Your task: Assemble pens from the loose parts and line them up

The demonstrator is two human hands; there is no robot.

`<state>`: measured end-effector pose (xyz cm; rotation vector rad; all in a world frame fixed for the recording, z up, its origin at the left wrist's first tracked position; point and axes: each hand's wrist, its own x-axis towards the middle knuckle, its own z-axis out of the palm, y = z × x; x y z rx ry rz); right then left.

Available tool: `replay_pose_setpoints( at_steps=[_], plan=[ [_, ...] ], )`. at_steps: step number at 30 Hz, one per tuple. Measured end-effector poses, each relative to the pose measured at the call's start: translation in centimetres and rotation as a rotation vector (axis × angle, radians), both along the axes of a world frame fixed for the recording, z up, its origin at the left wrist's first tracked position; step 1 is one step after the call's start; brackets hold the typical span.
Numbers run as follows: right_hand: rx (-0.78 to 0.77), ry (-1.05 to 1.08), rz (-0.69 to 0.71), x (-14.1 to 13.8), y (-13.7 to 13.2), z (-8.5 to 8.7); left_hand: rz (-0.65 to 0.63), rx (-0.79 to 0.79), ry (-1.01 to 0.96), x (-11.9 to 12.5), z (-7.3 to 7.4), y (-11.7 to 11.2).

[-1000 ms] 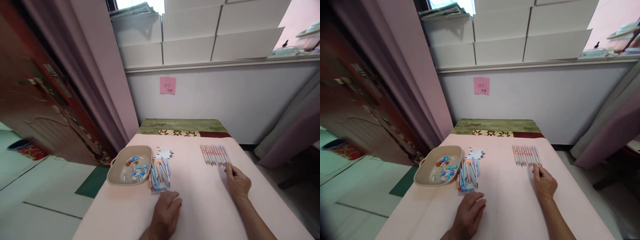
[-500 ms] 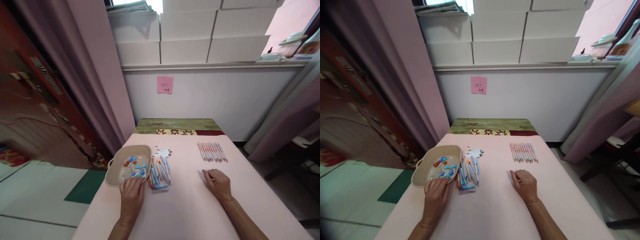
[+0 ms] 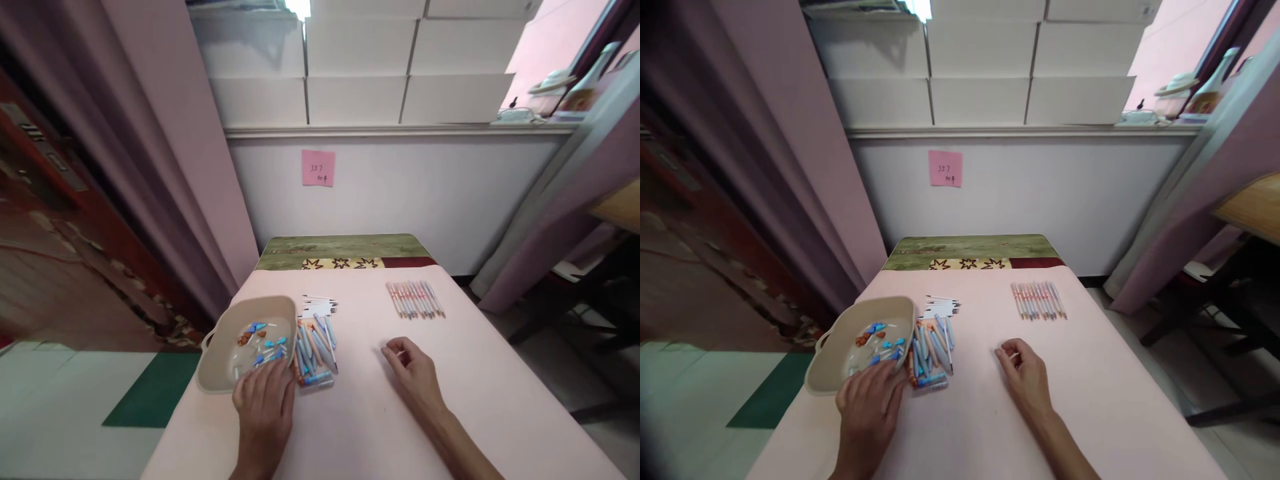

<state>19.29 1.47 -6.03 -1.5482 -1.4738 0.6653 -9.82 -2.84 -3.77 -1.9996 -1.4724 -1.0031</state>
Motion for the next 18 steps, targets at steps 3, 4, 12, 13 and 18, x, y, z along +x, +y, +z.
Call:
replay_pose_setpoints(
  at_steps=[3,4,12,13,18],
  plan=[
    [-0.125,0.285,-0.004,-1.8,-0.9,-0.3,-0.248,-0.026,-0.034,2.4,-0.4,-0.5],
    [-0.150,0.339,0.020,-2.3,-1.2,-0.4,-0.333,-0.083,-0.072,3.4,-0.6,-0.7],
    [-0.181,0.431,0.165,-4.7,-2.7,0.8,-0.483,-0.814,-0.728,10.3,0.7,0.5],
    [-0.173,0.427,0.171,-4.8,-2.9,1.0,-0.476,-0.859,-0.810,10.6,0.8,0.5],
    [-0.158,0.349,0.183,-5.0,-3.6,1.6,-0.429,-0.918,-0.966,10.6,0.4,-0.1]
  ],
)
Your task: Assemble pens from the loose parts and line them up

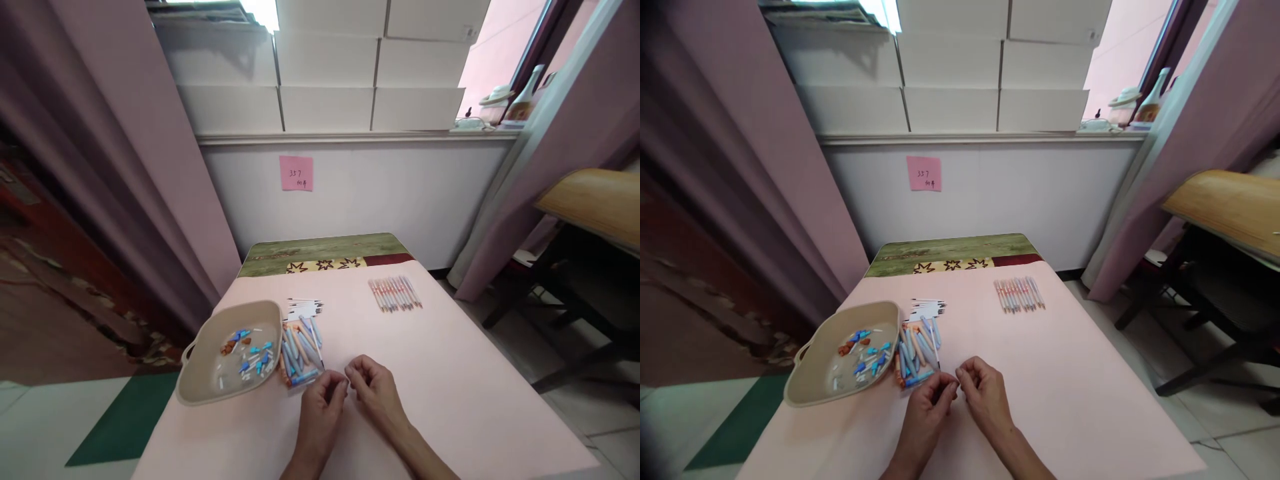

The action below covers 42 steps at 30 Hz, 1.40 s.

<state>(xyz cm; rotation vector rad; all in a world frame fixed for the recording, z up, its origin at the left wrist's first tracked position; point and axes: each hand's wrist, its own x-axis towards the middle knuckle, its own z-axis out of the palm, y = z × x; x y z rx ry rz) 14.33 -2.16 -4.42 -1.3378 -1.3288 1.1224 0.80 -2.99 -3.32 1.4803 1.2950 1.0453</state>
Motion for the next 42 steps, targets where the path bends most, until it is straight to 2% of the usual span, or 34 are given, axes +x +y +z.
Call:
replay_pose_setpoints(
  at_steps=[7,13,15,18,20,22,25,28,30,33,37,42],
  plan=[
    [0.074,-0.151,0.034,-0.2,-0.8,0.7,-0.048,0.055,0.111,-0.4,-0.8,-0.1],
    [0.061,-0.181,0.025,0.6,-0.3,-0.1,-0.065,0.155,0.203,0.3,-1.1,-1.0],
    [0.072,-0.246,0.008,1.1,0.7,-0.5,-0.050,0.243,0.313,-0.1,-1.6,-1.4],
    [0.076,-0.376,0.044,1.2,2.9,-0.8,0.047,0.482,0.548,-1.5,-2.6,-1.6],
    [0.069,-0.467,0.082,0.2,4.5,-0.8,0.130,0.633,0.705,-2.7,-3.3,-1.4],
    [0.065,-0.571,0.082,-1.4,6.0,-0.6,0.198,0.710,0.834,-3.6,-3.8,-1.1],
    [0.082,-0.692,0.049,-4.1,7.5,-0.5,0.264,0.673,0.948,-4.0,-4.4,-0.4],
    [0.082,-0.745,0.051,-5.4,8.2,-0.8,0.320,0.582,0.954,-3.7,-5.4,0.3],
    [0.068,-0.748,0.056,-5.0,8.3,-1.1,0.320,0.559,0.925,-3.4,-6.1,0.7],
    [0.059,-0.729,0.069,-3.3,8.1,-1.6,0.246,0.564,0.899,-2.9,-6.6,0.8],
    [0.066,-0.687,0.085,-1.8,8.0,-2.0,0.133,0.563,0.924,-2.3,-6.3,0.0],
    [0.114,-0.650,0.040,-3.3,8.7,-1.8,0.094,0.619,0.956,-2.8,-5.3,-0.7]
  ],
)
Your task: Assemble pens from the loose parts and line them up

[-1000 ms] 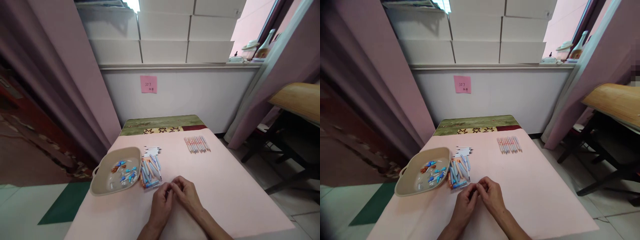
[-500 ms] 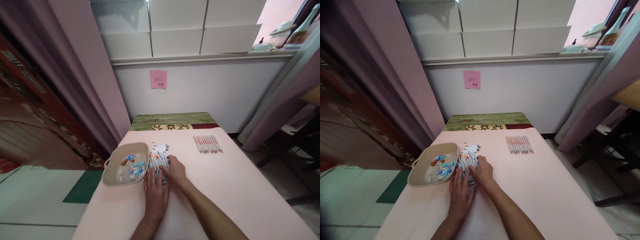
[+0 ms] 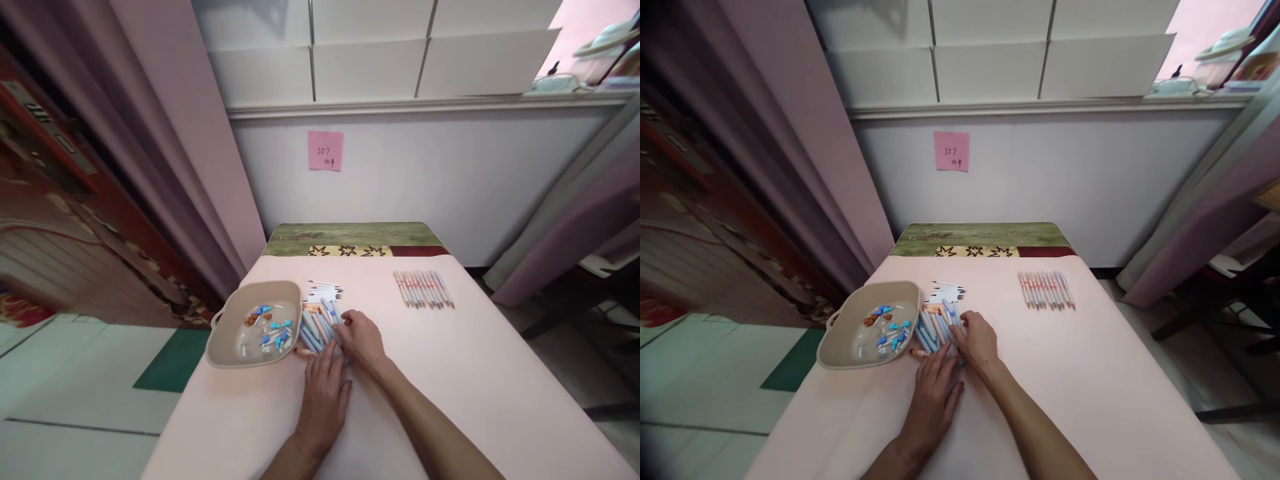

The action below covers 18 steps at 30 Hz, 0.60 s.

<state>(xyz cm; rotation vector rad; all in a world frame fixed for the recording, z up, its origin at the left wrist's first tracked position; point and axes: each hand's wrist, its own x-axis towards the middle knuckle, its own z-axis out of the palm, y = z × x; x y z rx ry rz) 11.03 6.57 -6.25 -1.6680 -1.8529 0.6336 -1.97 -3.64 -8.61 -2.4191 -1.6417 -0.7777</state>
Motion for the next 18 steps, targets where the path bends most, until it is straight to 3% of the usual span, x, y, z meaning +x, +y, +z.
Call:
replay_pose_setpoints(
  at_steps=[4,8,13,18],
  plan=[
    [-0.039,-0.032,0.027,-0.9,0.0,0.2,-0.048,0.065,-0.004,-1.5,0.9,0.3],
    [-0.042,-0.009,0.043,0.1,-0.8,0.1,-0.035,0.075,0.004,-2.5,1.1,0.7],
    [-0.042,0.006,0.001,1.0,-1.3,0.1,0.077,0.022,0.001,-2.7,0.1,1.2],
    [-0.074,-0.107,0.019,-0.1,-0.6,0.8,0.129,0.057,0.057,-2.8,-0.9,1.3]
  ],
)
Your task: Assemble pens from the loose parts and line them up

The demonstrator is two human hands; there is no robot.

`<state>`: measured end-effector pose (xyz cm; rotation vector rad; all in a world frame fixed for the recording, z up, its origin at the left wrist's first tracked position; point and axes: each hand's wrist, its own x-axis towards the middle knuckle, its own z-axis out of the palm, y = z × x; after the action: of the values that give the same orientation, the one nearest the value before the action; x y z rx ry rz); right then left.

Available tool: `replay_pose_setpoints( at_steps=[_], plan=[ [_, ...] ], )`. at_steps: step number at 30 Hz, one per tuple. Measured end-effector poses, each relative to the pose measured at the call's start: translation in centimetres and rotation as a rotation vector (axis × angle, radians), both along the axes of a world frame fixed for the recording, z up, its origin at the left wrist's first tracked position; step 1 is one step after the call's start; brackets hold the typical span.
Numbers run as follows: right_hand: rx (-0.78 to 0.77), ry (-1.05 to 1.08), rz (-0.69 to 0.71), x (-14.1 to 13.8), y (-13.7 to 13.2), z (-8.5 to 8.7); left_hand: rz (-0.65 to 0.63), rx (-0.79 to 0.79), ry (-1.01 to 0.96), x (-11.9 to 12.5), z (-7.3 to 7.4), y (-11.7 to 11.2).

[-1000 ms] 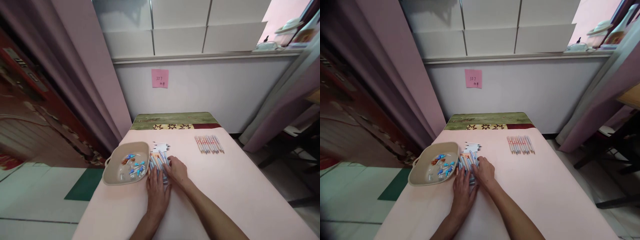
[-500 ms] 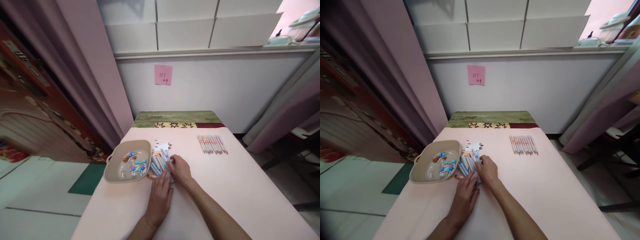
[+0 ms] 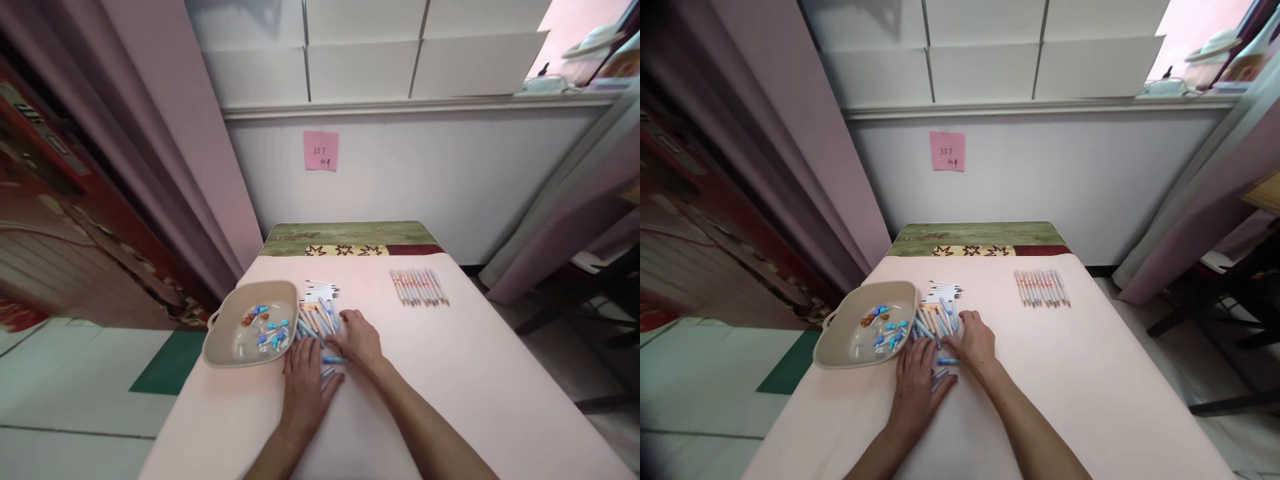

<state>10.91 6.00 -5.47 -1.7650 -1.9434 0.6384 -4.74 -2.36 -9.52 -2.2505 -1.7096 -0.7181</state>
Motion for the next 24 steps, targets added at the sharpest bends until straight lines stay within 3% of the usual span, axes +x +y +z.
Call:
replay_pose_setpoints(
  at_steps=[4,10,14,19,24],
  plan=[
    [-0.045,-0.117,0.094,-0.1,0.0,0.6,0.024,0.046,0.011,0.1,0.5,-0.3],
    [-0.041,-0.149,0.162,1.6,-1.1,0.7,-0.077,0.012,0.067,0.5,2.1,0.5],
    [-0.046,-0.075,0.209,2.2,-1.5,0.7,-0.063,0.003,0.104,0.6,1.9,1.3],
    [-0.027,-0.091,0.043,1.5,0.4,1.5,-0.033,0.055,0.065,0.6,1.1,1.2],
    [-0.051,-0.186,-0.032,-1.2,3.9,1.9,-0.044,0.062,0.064,0.7,1.5,0.8]
  ],
)
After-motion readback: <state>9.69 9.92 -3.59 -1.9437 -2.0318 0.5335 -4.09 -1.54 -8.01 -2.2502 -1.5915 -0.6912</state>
